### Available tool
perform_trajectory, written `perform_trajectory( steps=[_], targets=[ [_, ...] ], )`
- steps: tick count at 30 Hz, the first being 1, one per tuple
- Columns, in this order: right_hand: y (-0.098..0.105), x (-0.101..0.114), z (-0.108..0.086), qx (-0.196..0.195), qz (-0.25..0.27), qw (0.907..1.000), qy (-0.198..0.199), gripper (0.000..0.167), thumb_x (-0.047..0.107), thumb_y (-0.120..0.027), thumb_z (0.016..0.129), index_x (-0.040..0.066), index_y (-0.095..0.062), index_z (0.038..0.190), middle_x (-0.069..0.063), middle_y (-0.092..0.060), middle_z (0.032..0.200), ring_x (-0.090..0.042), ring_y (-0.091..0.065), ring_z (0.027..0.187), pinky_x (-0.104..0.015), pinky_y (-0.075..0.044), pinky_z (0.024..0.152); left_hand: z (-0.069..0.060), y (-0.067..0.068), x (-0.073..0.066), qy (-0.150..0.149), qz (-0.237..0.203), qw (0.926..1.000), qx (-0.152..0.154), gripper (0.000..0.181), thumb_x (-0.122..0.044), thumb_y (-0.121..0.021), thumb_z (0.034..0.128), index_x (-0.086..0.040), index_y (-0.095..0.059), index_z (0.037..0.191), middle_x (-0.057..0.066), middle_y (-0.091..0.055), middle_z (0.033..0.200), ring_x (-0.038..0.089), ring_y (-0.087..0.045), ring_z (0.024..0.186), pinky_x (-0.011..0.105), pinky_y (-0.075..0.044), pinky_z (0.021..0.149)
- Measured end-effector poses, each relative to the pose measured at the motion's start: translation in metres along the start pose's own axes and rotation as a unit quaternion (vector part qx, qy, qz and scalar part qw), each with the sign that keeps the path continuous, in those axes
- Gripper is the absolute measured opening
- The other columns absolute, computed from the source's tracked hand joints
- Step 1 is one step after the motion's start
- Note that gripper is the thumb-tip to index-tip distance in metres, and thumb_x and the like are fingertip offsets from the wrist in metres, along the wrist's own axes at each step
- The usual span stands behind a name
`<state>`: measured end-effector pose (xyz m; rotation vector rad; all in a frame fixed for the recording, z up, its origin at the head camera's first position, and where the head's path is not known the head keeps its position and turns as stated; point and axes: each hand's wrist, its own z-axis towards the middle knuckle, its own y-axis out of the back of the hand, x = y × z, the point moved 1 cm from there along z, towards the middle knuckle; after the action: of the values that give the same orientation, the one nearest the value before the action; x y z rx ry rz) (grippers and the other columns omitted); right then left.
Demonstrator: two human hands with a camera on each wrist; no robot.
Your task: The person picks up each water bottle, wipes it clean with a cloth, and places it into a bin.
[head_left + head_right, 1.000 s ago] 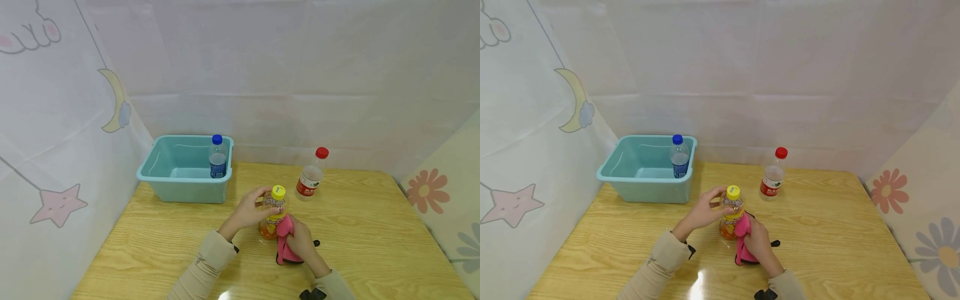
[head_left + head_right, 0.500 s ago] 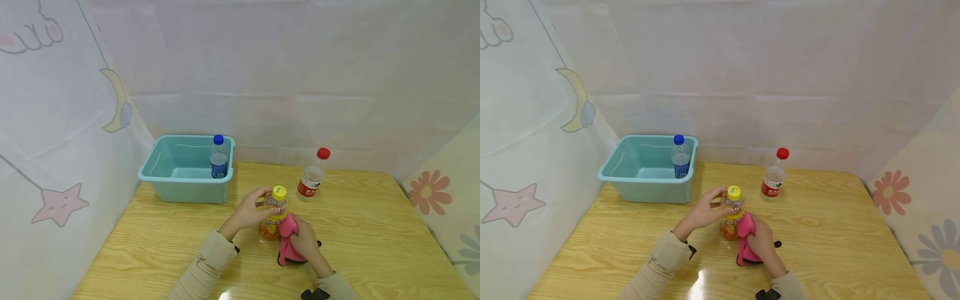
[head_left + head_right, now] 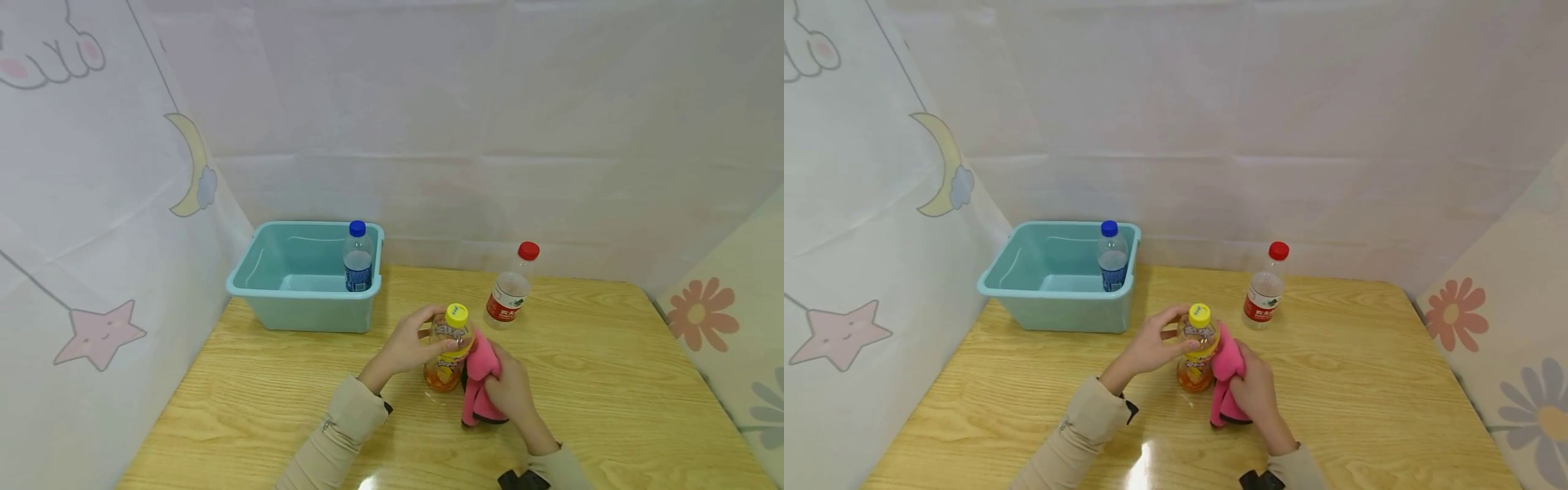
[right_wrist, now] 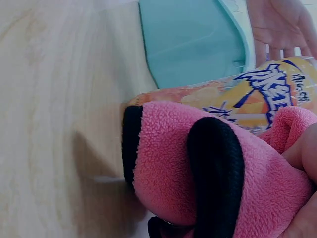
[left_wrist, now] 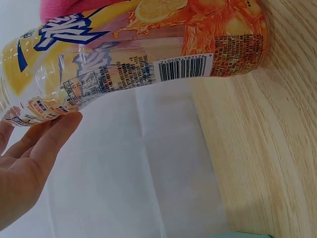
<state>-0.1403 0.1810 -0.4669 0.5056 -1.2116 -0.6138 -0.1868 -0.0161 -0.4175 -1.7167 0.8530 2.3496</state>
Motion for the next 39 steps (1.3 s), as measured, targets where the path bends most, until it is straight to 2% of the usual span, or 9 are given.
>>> perform_trajectory(
  steps=[12,19,24,28,31,33,39],
  targets=[
    [0.019,0.016,0.002,-0.050,0.014,0.9978,0.041,0.062,-0.023,-0.050,0.056,-0.011,-0.054,0.117,-0.025,-0.063,0.097,-0.028,-0.058,0.077,-0.042,-0.050,0.062,0.002,0.001,0.001,-0.003,-0.014,0.9998,0.014,0.043,-0.019,-0.067,0.0837,-0.011,-0.052,0.123,0.005,-0.055,0.120,0.026,-0.050,0.112,0.035,-0.045,0.091],
    [0.026,0.026,0.004,-0.082,0.012,0.9930,0.084,0.060,-0.023,-0.049,0.055,-0.012,-0.056,0.113,-0.023,-0.064,0.095,-0.024,-0.056,0.074,-0.038,-0.049,0.061,0.004,-0.001,0.001,-0.007,-0.008,0.9998,0.018,0.046,-0.009,-0.065,0.0848,-0.003,-0.048,0.127,0.013,-0.052,0.124,0.032,-0.048,0.115,0.042,-0.044,0.093],
    [0.029,0.032,0.007,-0.099,0.007,0.9896,0.104,0.056,-0.023,-0.049,0.056,-0.011,-0.058,0.110,-0.022,-0.064,0.095,-0.025,-0.058,0.076,-0.041,-0.049,0.061,0.002,-0.001,0.000,-0.014,0.026,0.9996,0.006,0.049,-0.018,-0.066,0.0850,-0.008,-0.048,0.130,0.008,-0.047,0.127,0.024,-0.047,0.115,0.035,-0.045,0.091],
    [0.029,0.035,0.008,-0.106,0.010,0.9873,0.118,0.056,-0.023,-0.049,0.056,-0.010,-0.058,0.110,-0.022,-0.064,0.096,-0.029,-0.061,0.079,-0.047,-0.050,0.062,0.001,0.000,-0.001,-0.026,0.041,0.9988,-0.003,0.049,-0.023,-0.066,0.0843,-0.009,-0.050,0.129,0.007,-0.047,0.124,0.021,-0.048,0.112,0.031,-0.046,0.089],
    [0.029,0.037,0.009,-0.106,0.009,0.9864,0.125,0.057,-0.022,-0.050,0.055,-0.010,-0.058,0.110,-0.022,-0.064,0.096,-0.031,-0.062,0.080,-0.048,-0.050,0.063,0.000,0.000,-0.002,-0.030,0.050,0.9983,-0.005,0.050,-0.024,-0.066,0.0844,-0.008,-0.050,0.129,0.007,-0.048,0.122,0.022,-0.049,0.110,0.030,-0.047,0.087],
    [0.028,0.037,0.010,-0.101,0.004,0.9872,0.123,0.056,-0.022,-0.051,0.055,-0.010,-0.059,0.109,-0.021,-0.064,0.094,-0.028,-0.061,0.077,-0.043,-0.050,0.061,0.000,0.000,-0.003,-0.029,0.050,0.9983,-0.005,0.050,-0.023,-0.066,0.0844,-0.008,-0.050,0.129,0.007,-0.048,0.121,0.022,-0.050,0.109,0.029,-0.048,0.086],
    [0.027,0.041,0.014,-0.060,-0.017,0.9933,0.097,0.060,-0.022,-0.051,0.054,-0.010,-0.057,0.112,-0.021,-0.064,0.094,-0.021,-0.053,0.069,-0.035,-0.043,0.056,0.000,0.001,-0.005,-0.028,0.035,0.9990,-0.012,0.049,-0.020,-0.067,0.0836,-0.006,-0.050,0.127,0.008,-0.051,0.118,0.024,-0.051,0.108,0.030,-0.049,0.086]
  ],
)
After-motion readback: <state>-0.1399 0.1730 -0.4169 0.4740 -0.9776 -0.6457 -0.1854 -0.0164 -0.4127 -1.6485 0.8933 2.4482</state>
